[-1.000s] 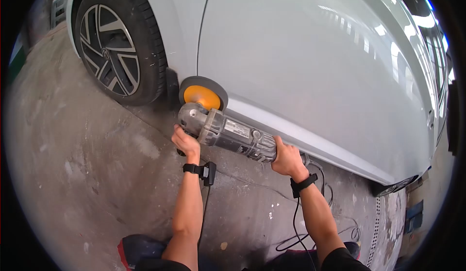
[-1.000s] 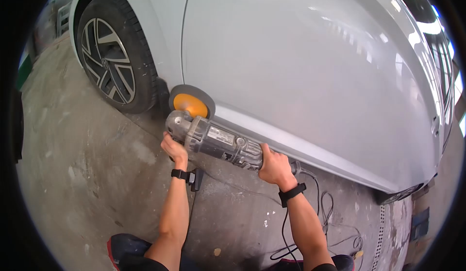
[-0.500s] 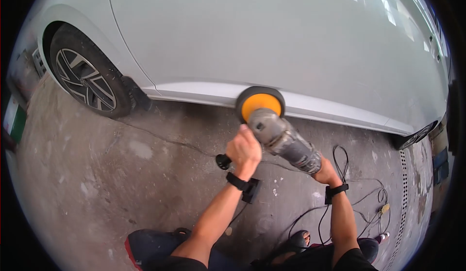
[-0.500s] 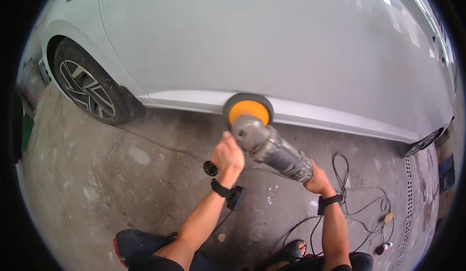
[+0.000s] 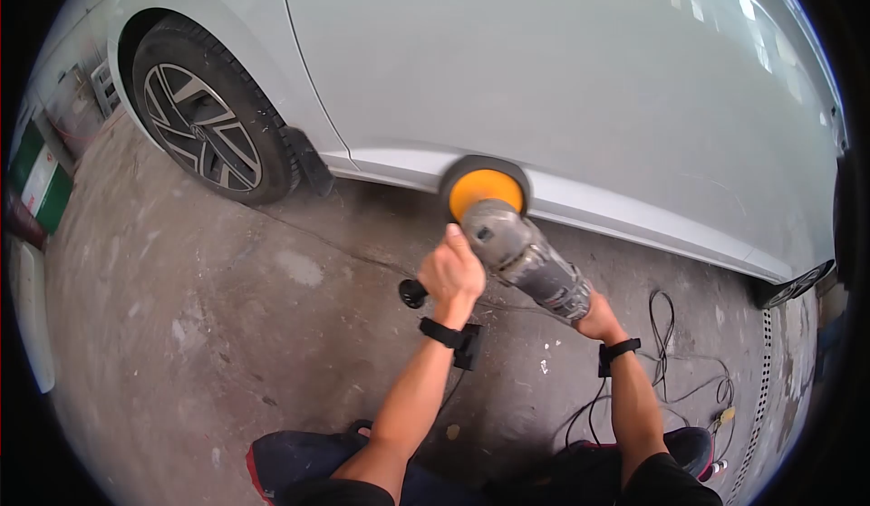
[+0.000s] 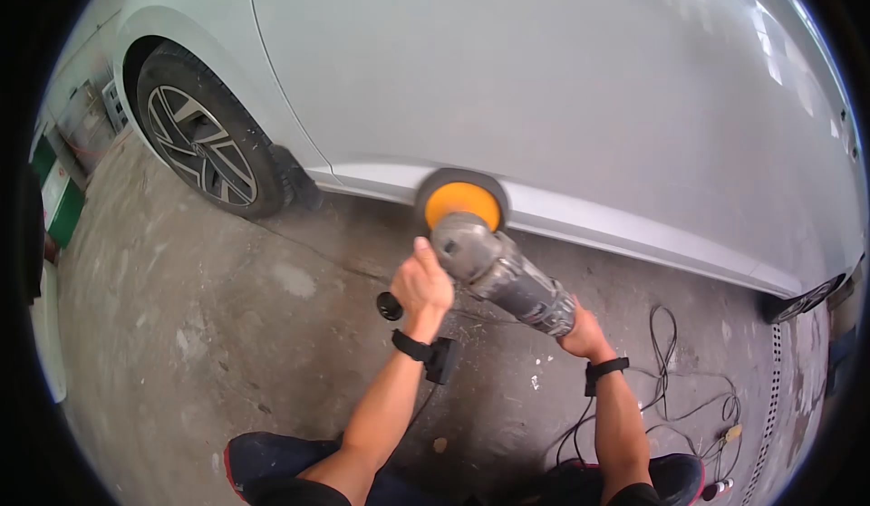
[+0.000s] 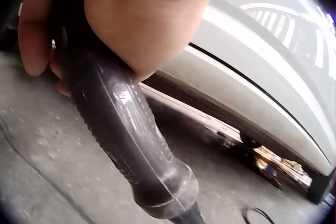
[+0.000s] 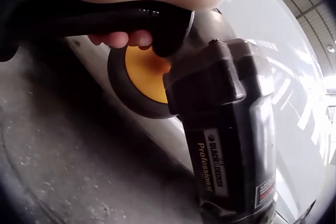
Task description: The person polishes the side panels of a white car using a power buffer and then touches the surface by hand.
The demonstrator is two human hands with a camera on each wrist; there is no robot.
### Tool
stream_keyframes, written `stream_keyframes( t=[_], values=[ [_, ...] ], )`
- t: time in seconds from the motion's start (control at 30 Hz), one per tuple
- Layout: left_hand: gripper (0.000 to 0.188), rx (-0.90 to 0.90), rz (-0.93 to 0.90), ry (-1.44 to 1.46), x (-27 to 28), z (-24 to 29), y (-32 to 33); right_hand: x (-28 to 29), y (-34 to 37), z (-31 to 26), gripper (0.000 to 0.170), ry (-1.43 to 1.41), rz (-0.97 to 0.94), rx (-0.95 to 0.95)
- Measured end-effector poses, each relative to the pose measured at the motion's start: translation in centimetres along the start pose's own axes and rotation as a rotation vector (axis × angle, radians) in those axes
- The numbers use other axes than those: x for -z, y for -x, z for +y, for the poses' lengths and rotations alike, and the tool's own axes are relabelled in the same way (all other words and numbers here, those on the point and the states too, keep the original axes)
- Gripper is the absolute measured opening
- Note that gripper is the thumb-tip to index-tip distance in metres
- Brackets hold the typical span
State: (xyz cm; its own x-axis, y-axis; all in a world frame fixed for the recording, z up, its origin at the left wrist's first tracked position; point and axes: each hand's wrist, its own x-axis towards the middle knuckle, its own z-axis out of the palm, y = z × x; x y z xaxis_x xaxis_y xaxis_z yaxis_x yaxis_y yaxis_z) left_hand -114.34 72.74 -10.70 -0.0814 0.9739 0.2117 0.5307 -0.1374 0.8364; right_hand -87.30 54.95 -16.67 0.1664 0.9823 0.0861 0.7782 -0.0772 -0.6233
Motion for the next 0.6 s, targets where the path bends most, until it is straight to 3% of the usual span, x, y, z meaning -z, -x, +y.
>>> stream_keyframes(
  t=[0.07,0.13,0.2,0.27,0.3,0.43,0.6],
  values=[
    [0.077,0.125,0.088,0.013,2.2,-3.5,-3.0,-1.6,-3.2,-4.4,0.067,0.124,-0.108,-0.163],
    [0.082,0.180,0.201,0.078,3.9,-7.3,-6.1,-3.0,-6.4,-8.1,0.073,0.283,-0.175,-0.168],
    [0.082,0.190,0.430,0.195,4.4,-10.3,-9.0,-3.9,-8.7,-12.7,0.077,0.284,-0.036,0.039],
    [0.082,0.169,0.486,0.493,4.6,-12.7,-11.4,-4.7,-9.9,-15.0,0.078,0.368,0.063,0.134],
    [0.079,0.149,0.510,0.600,4.9,-12.3,-12.1,-4.3,-10.8,-15.5,0.080,0.443,0.150,0.237],
    [0.071,0.018,0.504,0.804,4.4,-8.0,-11.9,-2.5,-10.2,-14.5,0.081,0.480,0.225,0.181],
    [0.063,-0.164,0.427,0.654,-0.8,-1.5,-6.5,1.1,-4.3,-8.1,0.076,0.420,0.372,0.082]
  ],
)
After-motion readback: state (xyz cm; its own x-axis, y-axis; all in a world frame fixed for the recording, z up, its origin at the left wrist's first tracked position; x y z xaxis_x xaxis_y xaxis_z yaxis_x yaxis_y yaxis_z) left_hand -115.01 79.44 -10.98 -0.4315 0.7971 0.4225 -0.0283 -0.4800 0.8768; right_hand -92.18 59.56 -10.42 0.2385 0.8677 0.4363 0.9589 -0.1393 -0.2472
